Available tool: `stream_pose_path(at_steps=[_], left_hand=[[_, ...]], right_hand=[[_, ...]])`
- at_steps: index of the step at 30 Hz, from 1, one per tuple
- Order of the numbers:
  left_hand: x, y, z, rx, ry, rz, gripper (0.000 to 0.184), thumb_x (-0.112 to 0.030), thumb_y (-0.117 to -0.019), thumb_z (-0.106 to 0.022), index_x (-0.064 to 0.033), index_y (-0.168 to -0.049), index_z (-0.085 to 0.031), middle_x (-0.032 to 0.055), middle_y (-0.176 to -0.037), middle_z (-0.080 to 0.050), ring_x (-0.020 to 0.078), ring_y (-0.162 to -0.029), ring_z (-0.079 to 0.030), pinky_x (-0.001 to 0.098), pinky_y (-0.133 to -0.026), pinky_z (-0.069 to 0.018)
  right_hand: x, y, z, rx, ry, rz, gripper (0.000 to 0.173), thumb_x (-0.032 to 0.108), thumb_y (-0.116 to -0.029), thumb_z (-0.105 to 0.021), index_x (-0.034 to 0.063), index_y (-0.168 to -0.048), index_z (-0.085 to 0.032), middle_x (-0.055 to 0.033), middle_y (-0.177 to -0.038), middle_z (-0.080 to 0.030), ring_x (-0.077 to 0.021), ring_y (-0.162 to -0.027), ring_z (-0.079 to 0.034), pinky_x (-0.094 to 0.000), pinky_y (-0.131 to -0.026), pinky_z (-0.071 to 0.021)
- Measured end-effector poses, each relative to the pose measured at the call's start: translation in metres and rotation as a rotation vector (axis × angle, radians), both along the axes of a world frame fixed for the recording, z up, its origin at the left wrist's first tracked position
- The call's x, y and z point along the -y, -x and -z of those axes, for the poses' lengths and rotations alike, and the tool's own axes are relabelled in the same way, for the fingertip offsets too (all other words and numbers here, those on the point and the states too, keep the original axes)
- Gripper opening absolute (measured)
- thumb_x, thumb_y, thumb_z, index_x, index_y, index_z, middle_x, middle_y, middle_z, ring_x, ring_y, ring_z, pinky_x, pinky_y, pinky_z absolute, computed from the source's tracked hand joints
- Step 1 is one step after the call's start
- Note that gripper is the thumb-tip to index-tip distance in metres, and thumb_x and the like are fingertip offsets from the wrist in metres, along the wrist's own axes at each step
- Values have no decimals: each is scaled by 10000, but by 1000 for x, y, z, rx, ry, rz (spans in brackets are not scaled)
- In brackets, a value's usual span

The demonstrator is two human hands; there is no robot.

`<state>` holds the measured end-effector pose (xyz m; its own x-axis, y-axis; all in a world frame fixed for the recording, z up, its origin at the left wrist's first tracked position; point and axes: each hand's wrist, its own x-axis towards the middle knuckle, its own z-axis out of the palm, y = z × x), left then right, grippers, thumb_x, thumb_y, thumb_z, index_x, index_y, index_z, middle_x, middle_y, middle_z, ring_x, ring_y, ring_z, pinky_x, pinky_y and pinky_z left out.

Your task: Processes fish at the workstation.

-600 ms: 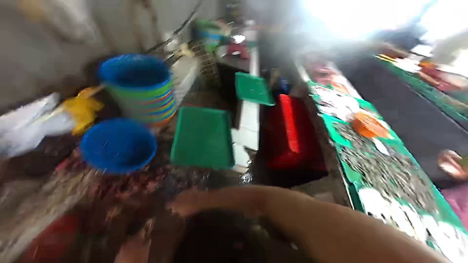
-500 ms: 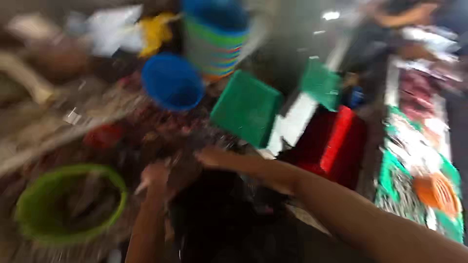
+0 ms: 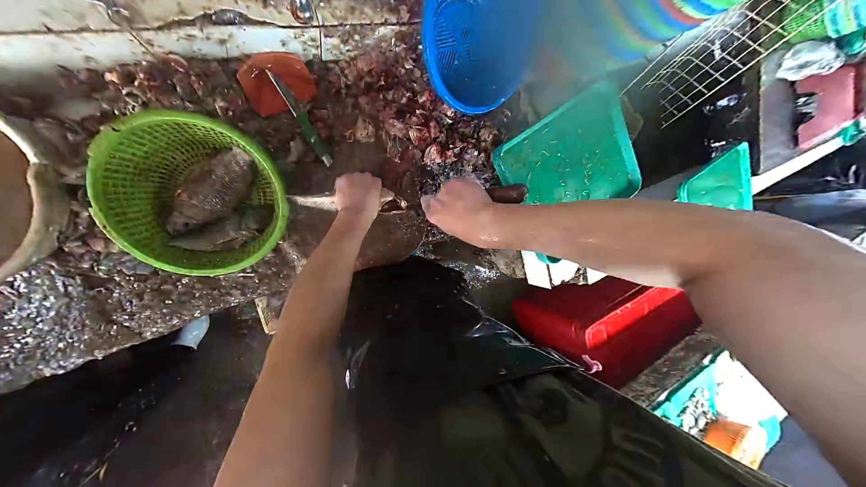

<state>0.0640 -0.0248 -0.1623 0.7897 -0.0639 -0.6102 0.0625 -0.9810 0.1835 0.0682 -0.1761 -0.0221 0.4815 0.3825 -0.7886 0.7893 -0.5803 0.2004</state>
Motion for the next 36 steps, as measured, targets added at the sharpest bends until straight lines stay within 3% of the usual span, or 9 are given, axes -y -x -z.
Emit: stream_pose_path(at_steps=[6,8,10,14,20,25,28,32,36], left_hand=[[-15,-12,14,-44,34,-117,453,-256,-676,-904,-4,-998,-708,227,-1103,-704,436,-1040,-676,650,-823,-547],[-17,-16,12,-49,31,-143,434,-267,-693,-887,-9,-993,-708,221,-1095,-707,429,-1031,-682,642,-814,-550],[-10,-7,6,-42,33,-172,332,-220,-765,-834,-13,-992,-707,215,-1076,-712,427,-1012,-688,628,-793,-555],[-2,10,5,-10,32,-232,195,-128,-854,-733,-26,-1017,-698,207,-1039,-717,421,-977,-698,612,-748,-561],[-3,3,8,-49,35,-245,231,-114,-821,-762,-48,-1036,-704,186,-1045,-723,404,-971,-701,590,-742,-562],[-19,1,13,-67,72,-298,307,-230,-759,-821,-47,-984,-722,197,-1060,-725,417,-995,-695,632,-787,-553],[-21,-7,12,-62,58,-340,351,-261,-730,-840,-36,-968,-715,202,-1051,-725,420,-1001,-694,630,-787,-553],[-20,-3,9,-108,89,-465,589,-357,-633,-918,-42,-1085,-707,215,-1126,-708,427,-1085,-666,653,-872,-537],[7,14,1,-46,22,-492,429,-327,-793,-799,-52,-1106,-694,203,-1102,-716,411,-1018,-690,622,-799,-555]], right_hand=[[52,12,53,80,-22,302,374,66,-1053,-455,44,-1426,-464,-275,-969,-678,-508,-907,-694,-630,-671,-562],[38,16,56,86,28,372,378,60,-1050,-443,34,-1428,-432,-273,-971,-673,-503,-908,-697,-621,-667,-567],[9,23,45,57,82,410,287,30,-1027,-480,20,-1314,-465,-254,-984,-661,-477,-891,-700,-596,-648,-568],[-16,7,23,-42,83,290,230,9,-970,-570,-2,-1198,-538,-239,-936,-649,-454,-838,-694,-588,-615,-563],[-13,-9,22,-55,138,213,233,25,-978,-573,1,-1204,-524,-228,-901,-645,-448,-828,-696,-575,-608,-564],[4,-9,52,-40,92,367,334,81,-1048,-473,33,-1377,-439,-277,-973,-668,-518,-902,-688,-649,-680,-556],[6,-13,62,-51,15,461,412,96,-979,-582,0,-1349,-430,-269,-1009,-662,-493,-922,-696,-637,-706,-570],[-6,2,95,36,-165,749,549,94,-909,-680,15,-1379,-407,-278,-1038,-662,-499,-934,-689,-668,-726,-562],[-8,3,110,-10,-150,807,491,84,-992,-558,33,-1440,-363,-268,-1146,-665,-480,-1061,-682,-643,-825,-560]])
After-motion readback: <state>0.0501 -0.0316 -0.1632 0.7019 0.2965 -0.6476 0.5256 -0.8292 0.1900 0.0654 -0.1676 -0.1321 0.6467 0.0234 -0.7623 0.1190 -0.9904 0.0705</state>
